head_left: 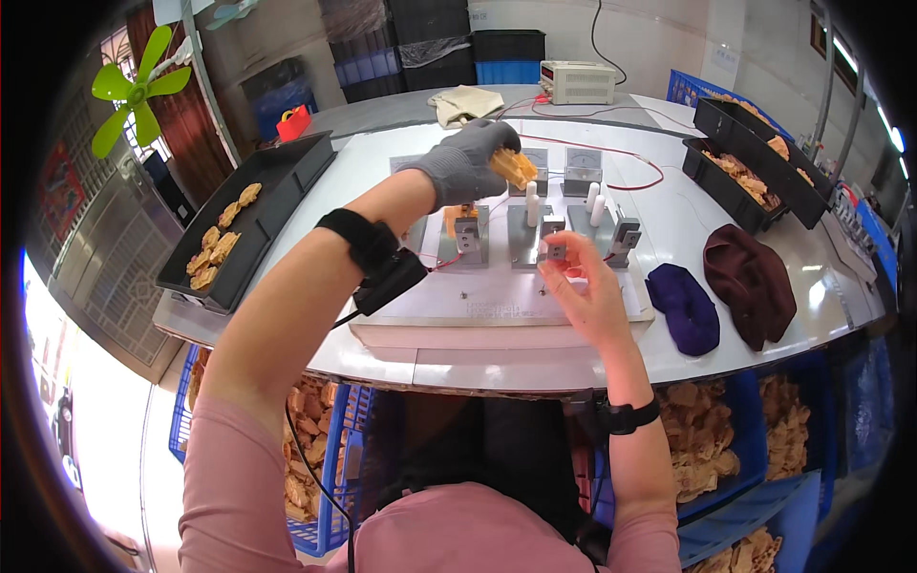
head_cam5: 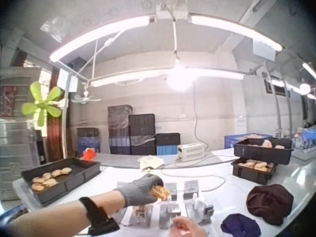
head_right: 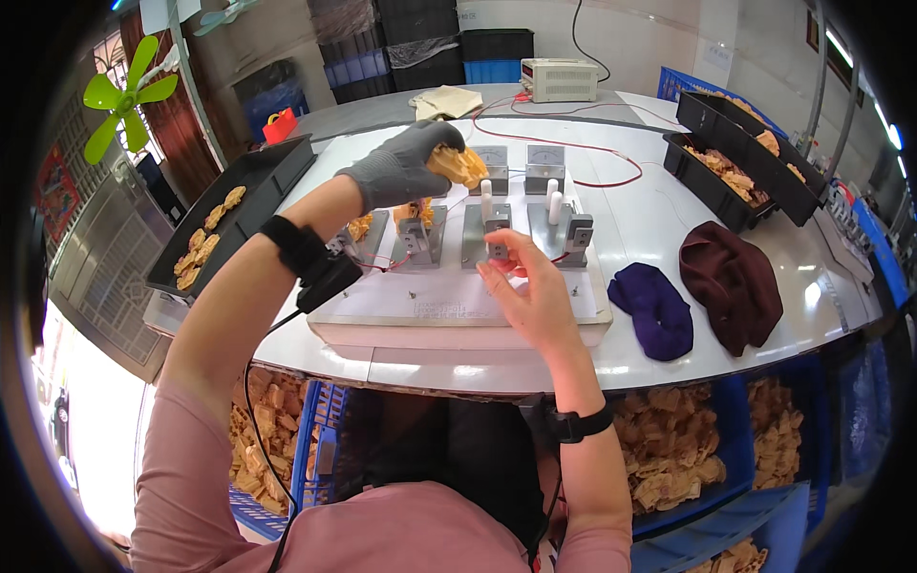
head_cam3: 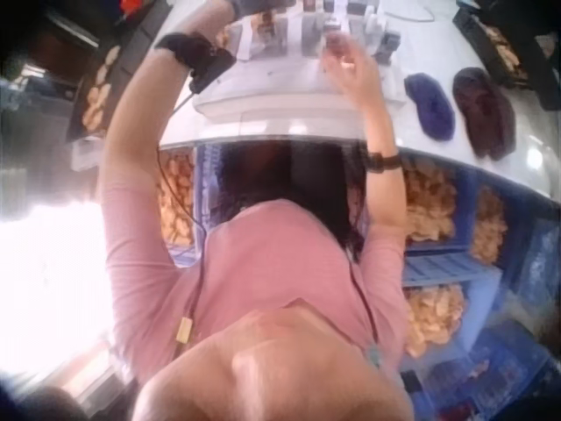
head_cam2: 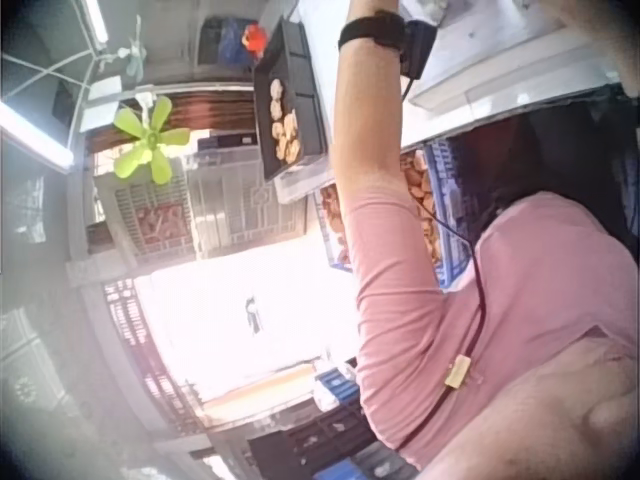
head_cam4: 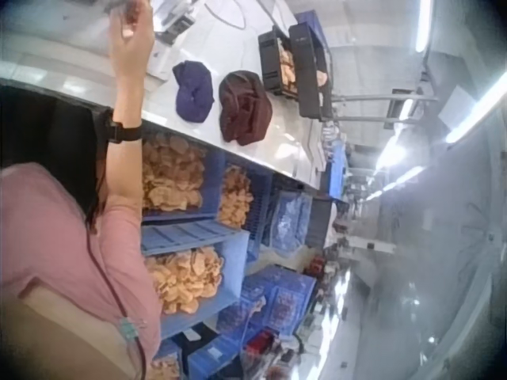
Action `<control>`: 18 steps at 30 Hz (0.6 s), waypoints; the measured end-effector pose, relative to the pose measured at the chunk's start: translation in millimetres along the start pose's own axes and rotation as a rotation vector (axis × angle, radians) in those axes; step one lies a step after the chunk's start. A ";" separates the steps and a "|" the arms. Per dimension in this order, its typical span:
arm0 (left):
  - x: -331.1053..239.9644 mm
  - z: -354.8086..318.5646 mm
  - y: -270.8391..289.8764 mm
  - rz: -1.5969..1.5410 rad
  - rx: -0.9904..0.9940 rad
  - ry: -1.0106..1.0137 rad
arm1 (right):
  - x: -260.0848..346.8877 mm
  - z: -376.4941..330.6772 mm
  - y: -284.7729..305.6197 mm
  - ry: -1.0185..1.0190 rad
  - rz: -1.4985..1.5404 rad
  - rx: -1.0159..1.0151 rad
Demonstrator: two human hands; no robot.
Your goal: Testing and sorting plastic toy components using a specialized electrical jig.
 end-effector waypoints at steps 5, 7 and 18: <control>-23.5 19.0 -22.0 0.208 0.071 -0.159 | 1.8 -4.4 -0.9 0.034 0.085 -0.023; -31.6 15.3 -28.0 0.198 0.069 -0.163 | 2.8 -6.9 -0.1 0.084 0.067 -0.052; -56.3 -49.1 -22.0 0.110 0.033 -0.312 | 1.3 -7.6 3.5 0.054 -0.002 -0.170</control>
Point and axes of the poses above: each hand's wrist, its own z-axis towards the middle knuckle, its own y-axis out of the back of the hand, x = y × z, the point moved 6 cm from there along z, towards the middle knuckle, and after that the axes turned 14 degrees about z, right-handed, at the moved point
